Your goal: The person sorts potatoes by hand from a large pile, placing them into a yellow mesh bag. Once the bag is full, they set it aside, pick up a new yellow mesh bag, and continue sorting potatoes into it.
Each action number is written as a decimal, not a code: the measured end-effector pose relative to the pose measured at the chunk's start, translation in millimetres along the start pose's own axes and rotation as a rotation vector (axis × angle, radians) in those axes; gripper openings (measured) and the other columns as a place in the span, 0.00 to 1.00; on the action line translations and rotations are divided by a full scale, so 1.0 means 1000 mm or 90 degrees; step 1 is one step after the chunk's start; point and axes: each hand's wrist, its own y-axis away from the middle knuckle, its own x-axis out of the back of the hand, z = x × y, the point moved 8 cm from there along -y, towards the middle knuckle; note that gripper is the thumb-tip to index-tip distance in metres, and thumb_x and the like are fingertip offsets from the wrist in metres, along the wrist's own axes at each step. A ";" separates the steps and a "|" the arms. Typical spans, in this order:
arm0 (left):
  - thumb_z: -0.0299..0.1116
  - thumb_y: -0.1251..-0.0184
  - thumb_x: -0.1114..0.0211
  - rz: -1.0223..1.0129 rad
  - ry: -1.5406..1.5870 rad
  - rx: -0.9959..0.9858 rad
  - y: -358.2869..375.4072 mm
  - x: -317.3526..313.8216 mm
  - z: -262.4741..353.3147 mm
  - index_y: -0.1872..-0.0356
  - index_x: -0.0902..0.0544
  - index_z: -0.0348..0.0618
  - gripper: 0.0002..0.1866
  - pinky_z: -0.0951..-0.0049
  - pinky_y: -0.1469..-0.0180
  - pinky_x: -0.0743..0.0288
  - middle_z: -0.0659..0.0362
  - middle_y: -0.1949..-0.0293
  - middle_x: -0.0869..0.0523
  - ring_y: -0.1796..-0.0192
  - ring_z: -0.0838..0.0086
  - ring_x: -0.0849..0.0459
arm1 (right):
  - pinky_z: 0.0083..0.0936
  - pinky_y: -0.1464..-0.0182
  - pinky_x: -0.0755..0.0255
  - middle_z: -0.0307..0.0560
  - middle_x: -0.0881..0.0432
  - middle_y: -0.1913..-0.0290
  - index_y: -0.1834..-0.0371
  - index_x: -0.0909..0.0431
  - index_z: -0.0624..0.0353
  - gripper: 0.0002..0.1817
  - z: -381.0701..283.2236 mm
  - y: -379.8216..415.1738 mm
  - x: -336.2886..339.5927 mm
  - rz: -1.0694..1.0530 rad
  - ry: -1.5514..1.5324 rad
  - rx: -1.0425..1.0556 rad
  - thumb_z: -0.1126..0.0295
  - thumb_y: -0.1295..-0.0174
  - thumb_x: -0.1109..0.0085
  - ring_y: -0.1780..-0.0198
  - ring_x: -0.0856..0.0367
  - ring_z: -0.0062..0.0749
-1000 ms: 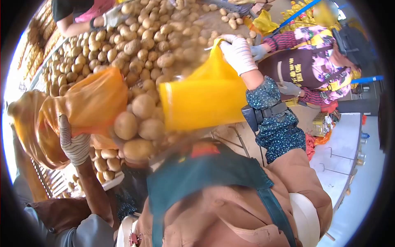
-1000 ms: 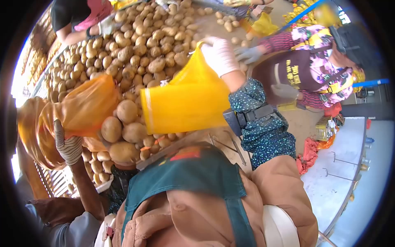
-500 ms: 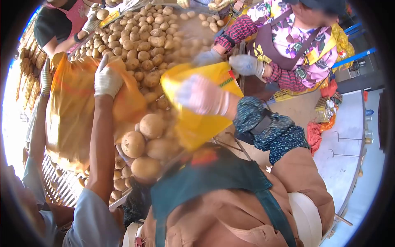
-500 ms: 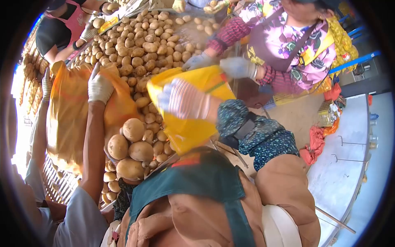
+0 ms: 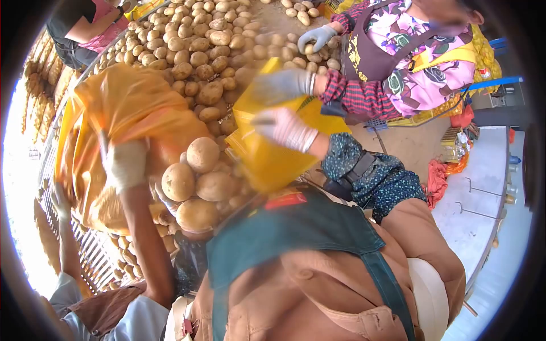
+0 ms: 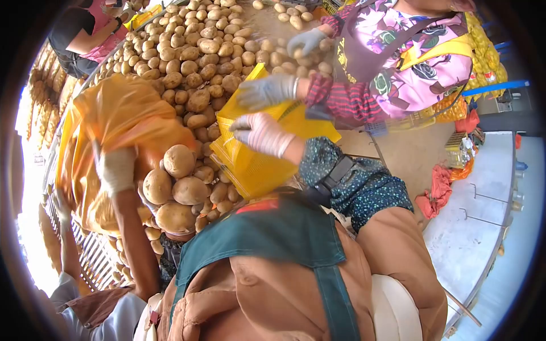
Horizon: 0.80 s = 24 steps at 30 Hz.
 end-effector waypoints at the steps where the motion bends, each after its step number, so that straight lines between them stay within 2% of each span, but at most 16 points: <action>1: 0.48 0.21 0.46 0.074 -0.213 -0.182 0.008 0.025 0.034 0.42 0.19 0.33 0.25 0.68 0.50 0.18 0.50 0.52 0.12 0.62 0.63 0.13 | 0.25 0.70 0.27 0.42 0.17 0.70 0.47 0.15 0.58 0.13 -0.008 -0.008 0.005 -0.034 -0.041 -0.044 0.69 0.32 0.35 0.73 0.22 0.20; 3: 0.40 0.26 0.44 0.082 -0.951 -0.472 0.022 0.012 0.097 0.54 0.14 0.38 0.16 0.61 0.40 0.23 0.53 0.59 0.10 0.61 0.64 0.12 | 0.21 0.74 0.32 0.39 0.20 0.73 0.48 0.14 0.58 0.12 -0.036 -0.013 0.011 -0.103 -0.188 -0.114 0.69 0.32 0.35 0.76 0.26 0.16; 5: 0.32 0.31 0.42 0.043 -1.703 -0.729 0.018 0.000 0.123 0.67 0.10 0.43 0.12 0.54 0.30 0.28 0.55 0.67 0.09 0.60 0.65 0.11 | 0.17 0.76 0.37 0.35 0.23 0.74 0.49 0.14 0.57 0.11 -0.066 0.000 0.011 -0.167 -0.413 -0.178 0.70 0.31 0.35 0.77 0.30 0.12; 7: 0.33 0.31 0.42 0.226 -1.769 -0.436 -0.027 0.060 0.179 0.63 0.10 0.42 0.12 0.52 0.39 0.22 0.53 0.64 0.09 0.60 0.62 0.10 | 0.28 0.73 0.29 0.43 0.19 0.74 0.49 0.14 0.60 0.12 -0.038 0.014 0.028 -0.141 -0.005 0.063 0.68 0.33 0.38 0.78 0.23 0.27; 8: 0.34 0.31 0.42 0.320 -1.780 -0.285 -0.045 0.090 0.205 0.61 0.10 0.41 0.13 0.50 0.43 0.18 0.51 0.63 0.08 0.60 0.60 0.09 | 0.32 0.72 0.27 0.47 0.17 0.74 0.50 0.14 0.61 0.13 -0.007 0.031 0.031 -0.191 0.151 0.075 0.68 0.34 0.38 0.77 0.21 0.32; 9: 0.34 0.31 0.42 0.411 -1.776 -0.130 -0.048 0.111 0.227 0.58 0.11 0.41 0.13 0.49 0.47 0.15 0.50 0.62 0.08 0.60 0.59 0.09 | 0.35 0.67 0.25 0.51 0.16 0.68 0.51 0.15 0.62 0.13 0.006 0.040 0.025 -0.292 0.276 -0.017 0.68 0.35 0.38 0.72 0.19 0.38; 10: 0.34 0.30 0.43 0.406 -1.741 -0.108 -0.058 0.147 0.250 0.60 0.10 0.40 0.14 0.49 0.51 0.15 0.48 0.62 0.09 0.61 0.56 0.09 | 0.37 0.62 0.22 0.56 0.15 0.63 0.51 0.15 0.63 0.14 0.018 0.053 0.020 -0.412 0.413 -0.089 0.69 0.37 0.39 0.67 0.17 0.44; 12: 0.35 0.30 0.46 0.401 -1.670 -0.068 -0.073 0.201 0.291 0.63 0.09 0.39 0.16 0.51 0.58 0.15 0.43 0.63 0.09 0.61 0.51 0.09 | 0.40 0.52 0.20 0.63 0.14 0.54 0.50 0.17 0.63 0.15 0.034 0.078 0.016 -0.482 0.467 -0.296 0.69 0.38 0.40 0.56 0.15 0.53; 14: 0.35 0.31 0.47 0.217 -1.785 -0.048 -0.063 0.223 0.296 0.63 0.09 0.43 0.17 0.53 0.54 0.16 0.44 0.62 0.09 0.60 0.50 0.09 | 0.44 0.49 0.20 0.65 0.14 0.55 0.48 0.18 0.65 0.18 0.067 0.087 0.014 -0.285 0.371 -0.330 0.65 0.36 0.43 0.54 0.15 0.58; 15: 0.35 0.31 0.47 0.199 -1.767 -0.057 -0.028 0.188 0.289 0.62 0.09 0.44 0.16 0.54 0.53 0.17 0.47 0.63 0.09 0.59 0.51 0.09 | 0.43 0.47 0.21 0.65 0.14 0.53 0.46 0.19 0.65 0.18 0.069 0.078 0.014 -0.241 0.326 -0.318 0.66 0.36 0.44 0.51 0.16 0.59; 16: 0.34 0.35 0.43 0.268 -1.758 -0.036 -0.011 0.187 0.296 0.61 0.08 0.42 0.15 0.58 0.55 0.15 0.47 0.62 0.08 0.60 0.53 0.08 | 0.43 0.44 0.22 0.66 0.15 0.51 0.44 0.20 0.65 0.19 0.070 0.062 0.013 -0.196 0.279 -0.304 0.67 0.35 0.45 0.49 0.17 0.60; 18: 0.37 0.35 0.41 0.281 -1.728 0.131 0.015 0.232 0.317 0.60 0.08 0.43 0.15 0.58 0.53 0.15 0.46 0.60 0.08 0.57 0.54 0.08 | 0.43 0.42 0.23 0.66 0.16 0.48 0.41 0.22 0.64 0.20 0.062 0.038 0.017 -0.083 0.220 -0.211 0.68 0.35 0.46 0.45 0.18 0.59; 19: 0.36 0.34 0.41 0.344 -1.677 0.391 0.039 0.217 0.306 0.52 0.09 0.45 0.17 0.61 0.49 0.16 0.49 0.55 0.08 0.51 0.54 0.09 | 0.43 0.41 0.24 0.65 0.16 0.46 0.40 0.23 0.64 0.21 0.053 0.030 0.022 -0.014 0.206 -0.133 0.69 0.35 0.46 0.45 0.18 0.58; 20: 0.38 0.34 0.41 0.368 -1.657 0.383 0.048 0.220 0.303 0.51 0.09 0.45 0.18 0.61 0.50 0.16 0.49 0.55 0.08 0.51 0.53 0.10 | 0.43 0.41 0.24 0.64 0.17 0.45 0.39 0.24 0.64 0.21 0.043 0.029 0.028 0.057 0.192 -0.054 0.70 0.35 0.46 0.45 0.18 0.57; 23: 0.43 0.34 0.43 0.306 -1.617 0.170 0.056 0.205 0.282 0.49 0.11 0.44 0.21 0.60 0.53 0.16 0.47 0.54 0.09 0.53 0.53 0.10 | 0.41 0.41 0.23 0.60 0.19 0.40 0.34 0.27 0.60 0.25 0.038 0.036 0.029 -0.070 0.471 -0.104 0.71 0.36 0.46 0.42 0.18 0.53; 24: 0.45 0.34 0.44 0.272 -1.573 0.101 0.058 0.196 0.266 0.48 0.12 0.44 0.22 0.60 0.54 0.16 0.47 0.54 0.09 0.53 0.53 0.10 | 0.41 0.41 0.23 0.58 0.19 0.39 0.33 0.27 0.58 0.25 0.047 0.034 0.024 -0.099 0.492 -0.119 0.72 0.36 0.46 0.41 0.18 0.52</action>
